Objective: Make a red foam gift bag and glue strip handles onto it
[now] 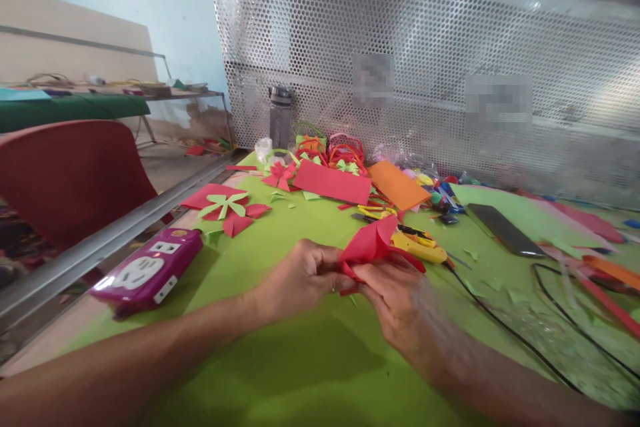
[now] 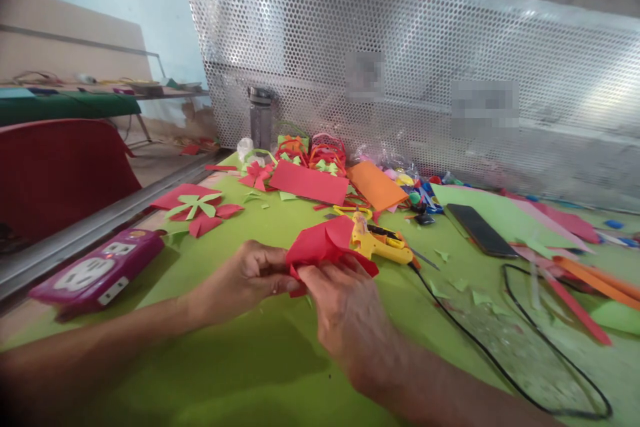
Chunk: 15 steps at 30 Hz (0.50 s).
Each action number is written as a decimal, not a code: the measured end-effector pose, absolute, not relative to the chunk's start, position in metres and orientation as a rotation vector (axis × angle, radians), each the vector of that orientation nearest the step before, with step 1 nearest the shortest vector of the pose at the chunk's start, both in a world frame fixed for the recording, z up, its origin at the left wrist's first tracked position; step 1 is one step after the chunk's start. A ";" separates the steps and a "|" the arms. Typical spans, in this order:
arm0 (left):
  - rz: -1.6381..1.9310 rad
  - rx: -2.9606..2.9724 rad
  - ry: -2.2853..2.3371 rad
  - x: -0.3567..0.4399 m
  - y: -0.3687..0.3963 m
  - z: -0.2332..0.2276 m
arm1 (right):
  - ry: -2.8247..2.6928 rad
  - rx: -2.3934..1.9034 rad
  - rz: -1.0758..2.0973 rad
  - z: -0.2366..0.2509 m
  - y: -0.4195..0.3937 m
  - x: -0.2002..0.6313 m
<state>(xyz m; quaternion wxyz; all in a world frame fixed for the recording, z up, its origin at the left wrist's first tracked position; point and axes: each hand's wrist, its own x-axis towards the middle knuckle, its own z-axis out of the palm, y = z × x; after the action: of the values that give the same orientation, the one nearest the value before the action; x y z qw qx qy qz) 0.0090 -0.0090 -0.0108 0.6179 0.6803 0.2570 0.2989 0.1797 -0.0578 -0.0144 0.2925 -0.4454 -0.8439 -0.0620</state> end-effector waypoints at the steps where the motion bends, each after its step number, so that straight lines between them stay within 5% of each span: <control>1: 0.693 1.554 0.589 0.009 -0.009 -0.011 | -2.245 -1.184 -0.171 -0.014 -0.058 0.179; 15: 0.710 1.459 0.587 0.010 -0.005 -0.013 | -2.257 -1.198 -0.208 -0.015 -0.056 0.176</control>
<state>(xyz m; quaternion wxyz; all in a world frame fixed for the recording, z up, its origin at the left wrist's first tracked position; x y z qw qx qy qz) 0.0101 -0.0047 -0.0128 0.6504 0.6424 0.2585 0.3124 0.1765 -0.0556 -0.0154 0.2849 -0.4479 -0.8439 -0.0779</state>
